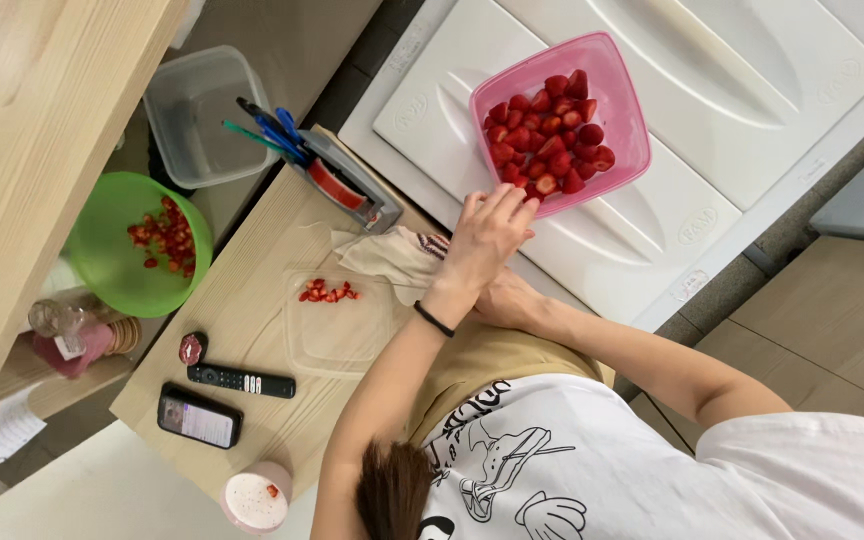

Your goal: The person slices strawberries on a cutting board using a small knife. They repeatedly pick strawberries from a pink container, cut them into pieces, and transfer the slices into a green bowl. The person also wipes the knife on a cloth during the process.

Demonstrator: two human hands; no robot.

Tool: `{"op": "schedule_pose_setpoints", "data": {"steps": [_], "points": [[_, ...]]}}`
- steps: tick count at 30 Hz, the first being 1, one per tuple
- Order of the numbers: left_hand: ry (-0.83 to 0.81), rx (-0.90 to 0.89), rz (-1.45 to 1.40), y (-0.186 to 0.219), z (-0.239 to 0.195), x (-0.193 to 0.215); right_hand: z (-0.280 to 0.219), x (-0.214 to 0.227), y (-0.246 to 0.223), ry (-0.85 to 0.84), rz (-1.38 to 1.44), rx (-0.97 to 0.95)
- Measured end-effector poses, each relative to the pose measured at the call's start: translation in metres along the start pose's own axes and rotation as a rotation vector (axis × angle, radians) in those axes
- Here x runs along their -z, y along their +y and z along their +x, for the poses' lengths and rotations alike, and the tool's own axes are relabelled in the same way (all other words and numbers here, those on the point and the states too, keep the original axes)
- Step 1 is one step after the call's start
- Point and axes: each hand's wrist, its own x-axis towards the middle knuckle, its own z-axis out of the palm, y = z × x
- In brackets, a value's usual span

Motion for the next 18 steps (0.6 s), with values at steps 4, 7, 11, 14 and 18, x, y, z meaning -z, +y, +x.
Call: {"op": "schedule_pose_setpoints", "data": {"steps": [4, 7, 11, 14, 18], "points": [[-0.054, -0.052, 0.041, -0.009, -0.001, -0.023, -0.001, 0.012, -0.003, -0.02, -0.091, -0.036], [-0.084, -0.036, 0.029, -0.023, -0.017, -0.013, 0.006, 0.054, -0.027, 0.009, -0.117, -0.013], [-0.071, 0.036, -0.054, -0.02, -0.01, 0.03, 0.016, 0.057, -0.033, 0.039, -0.08, 0.066], [0.04, 0.062, 0.048, -0.01, 0.012, 0.019, 0.011, 0.019, -0.015, 0.02, -0.119, 0.105], [-0.038, 0.131, 0.117, -0.008, 0.025, -0.007, 0.006, -0.005, -0.001, 0.066, -0.084, 0.163]]}}
